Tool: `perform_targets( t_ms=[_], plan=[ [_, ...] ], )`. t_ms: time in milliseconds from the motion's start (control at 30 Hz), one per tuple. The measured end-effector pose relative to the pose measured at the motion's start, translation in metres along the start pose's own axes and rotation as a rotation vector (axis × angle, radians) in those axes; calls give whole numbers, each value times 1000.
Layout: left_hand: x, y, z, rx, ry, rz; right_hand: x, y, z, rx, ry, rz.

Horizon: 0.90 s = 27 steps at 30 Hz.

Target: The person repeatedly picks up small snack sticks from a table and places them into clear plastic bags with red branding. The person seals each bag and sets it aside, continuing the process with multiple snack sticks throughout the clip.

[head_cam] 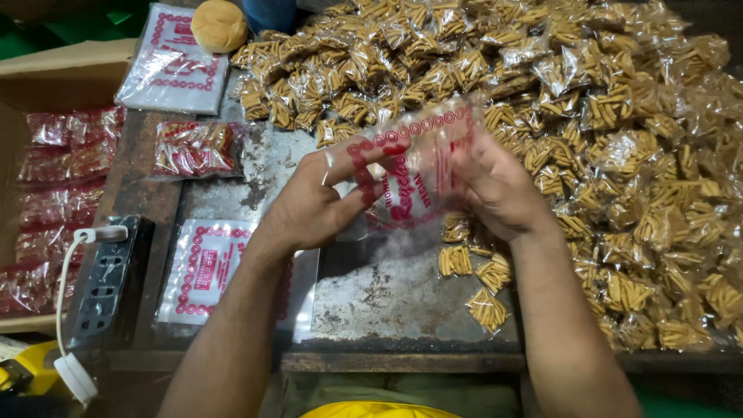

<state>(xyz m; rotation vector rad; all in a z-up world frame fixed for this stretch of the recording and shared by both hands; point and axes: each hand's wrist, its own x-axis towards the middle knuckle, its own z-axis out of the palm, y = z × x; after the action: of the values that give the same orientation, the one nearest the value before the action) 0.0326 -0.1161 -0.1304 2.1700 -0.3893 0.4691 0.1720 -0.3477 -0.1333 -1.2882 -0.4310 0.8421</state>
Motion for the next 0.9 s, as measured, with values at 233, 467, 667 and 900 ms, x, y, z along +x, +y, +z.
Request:
perform_targets(
  t_ms=[233, 467, 667, 900],
  plan=[
    [-2, 4, -9, -101, 202, -18, 6, 26, -23, 217, 151, -15],
    [58, -4, 21, -94, 385, -75, 3, 0, -25, 402, 130, -387],
    [138, 15, 117, 554, -281, 77, -4, 25, -72, 598, -294, -688],
    [129, -12, 144, 669, -405, -168, 10, 19, -62, 757, -164, -687]
  ],
)
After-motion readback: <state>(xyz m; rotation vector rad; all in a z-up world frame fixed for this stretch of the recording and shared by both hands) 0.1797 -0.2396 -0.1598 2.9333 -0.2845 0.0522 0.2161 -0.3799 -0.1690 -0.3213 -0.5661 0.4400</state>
